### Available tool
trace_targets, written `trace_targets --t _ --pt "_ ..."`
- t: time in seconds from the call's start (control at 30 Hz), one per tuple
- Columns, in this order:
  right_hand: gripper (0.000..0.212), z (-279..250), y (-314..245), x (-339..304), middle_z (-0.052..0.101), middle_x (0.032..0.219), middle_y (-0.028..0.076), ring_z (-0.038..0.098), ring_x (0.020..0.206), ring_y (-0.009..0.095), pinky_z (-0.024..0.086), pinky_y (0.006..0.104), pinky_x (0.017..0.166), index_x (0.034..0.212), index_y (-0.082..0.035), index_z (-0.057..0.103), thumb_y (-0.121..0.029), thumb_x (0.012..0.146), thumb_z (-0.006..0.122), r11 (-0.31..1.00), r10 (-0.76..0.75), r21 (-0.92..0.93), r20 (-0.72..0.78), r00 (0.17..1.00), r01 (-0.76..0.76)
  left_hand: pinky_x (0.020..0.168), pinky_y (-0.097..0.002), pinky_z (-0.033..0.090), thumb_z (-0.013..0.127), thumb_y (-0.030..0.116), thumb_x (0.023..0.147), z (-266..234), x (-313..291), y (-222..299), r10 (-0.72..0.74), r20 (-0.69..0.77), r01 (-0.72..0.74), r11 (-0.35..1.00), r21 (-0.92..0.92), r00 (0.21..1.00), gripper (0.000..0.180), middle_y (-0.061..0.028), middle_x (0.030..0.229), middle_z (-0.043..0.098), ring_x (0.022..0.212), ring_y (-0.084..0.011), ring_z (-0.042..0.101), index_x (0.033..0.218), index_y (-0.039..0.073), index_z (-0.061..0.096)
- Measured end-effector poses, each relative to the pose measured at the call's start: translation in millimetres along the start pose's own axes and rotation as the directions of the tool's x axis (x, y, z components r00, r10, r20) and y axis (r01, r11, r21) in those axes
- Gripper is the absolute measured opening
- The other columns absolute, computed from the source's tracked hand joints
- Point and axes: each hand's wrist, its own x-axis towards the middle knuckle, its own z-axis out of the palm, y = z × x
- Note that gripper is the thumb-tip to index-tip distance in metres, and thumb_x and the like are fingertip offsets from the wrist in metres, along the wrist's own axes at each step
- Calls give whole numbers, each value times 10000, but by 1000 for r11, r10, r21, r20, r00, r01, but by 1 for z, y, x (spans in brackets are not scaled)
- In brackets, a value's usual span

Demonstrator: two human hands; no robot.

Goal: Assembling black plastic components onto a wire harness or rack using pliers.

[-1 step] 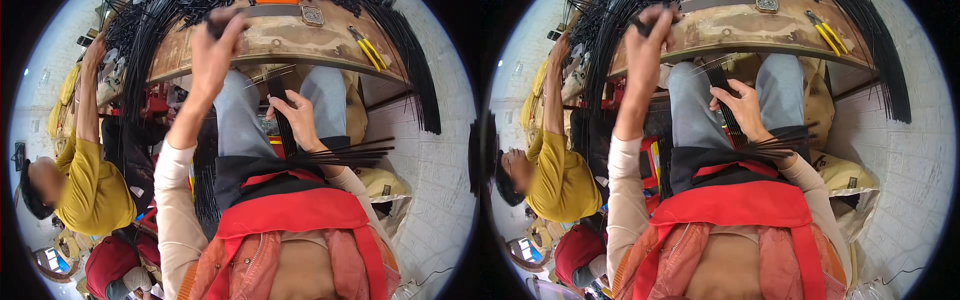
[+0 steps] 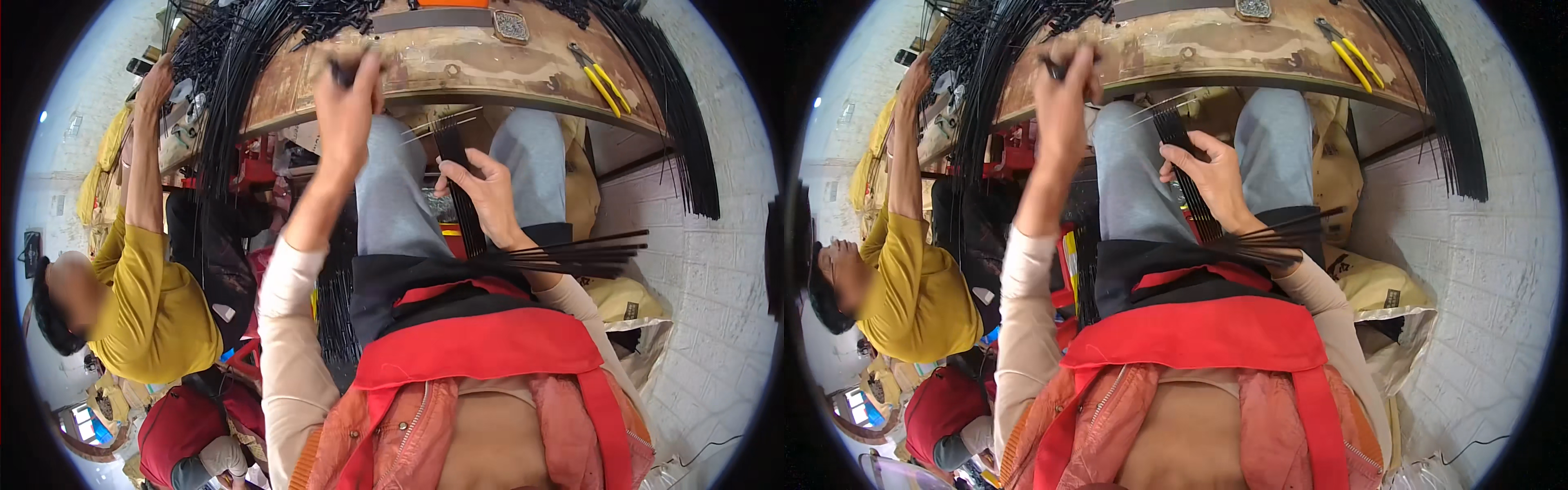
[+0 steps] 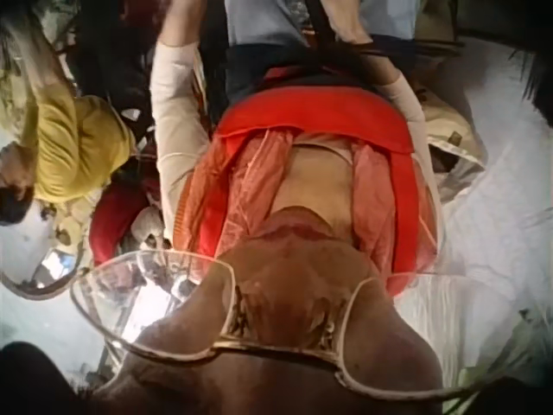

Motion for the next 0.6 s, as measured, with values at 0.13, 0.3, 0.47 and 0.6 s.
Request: trace_targets --t 0.13,0.3,0.47,0.6 --pt "197 6 5 -7 640 759 61 625 695 128 522 255 673 997 21 636 -149 905 677 999 12 -47 26 1000 -11 486 -224 389 578 172 968 -1 -48 -60 -232 -182 174 942 -286 956 165 -62 868 651 524 -62 463 986 8 576" --pt "187 5 6 -4 641 765 56 622 694 116 526 256 668 986 13 641 -146 900 687 999 -5 -47 3 1000 5 484 -234 396 576 175 973 16 -45 -72 -252 -326 104 906 -409 911 173 -66 867 638 545 -64 468 1008 11 535" --pt "169 6 9 2 643 769 53 622 695 115 527 256 665 979 10 640 -136 905 681 1000 11 -12 -6 1000 -11 534 -234 420 575 189 977 36 -39 -79 -247 -424 61 912 -406 871 216 -63 873 621 560 -82 477 1068 7 500" --pt "164 3 7 9 641 764 49 623 692 113 526 253 663 956 6 634 -140 902 685 1000 25 -12 -25 999 -25 610 -242 479 593 176 968 36 -38 -85 -291 -426 35 856 -516 856 180 -63 903 626 657 -113 563 1023 11 545"
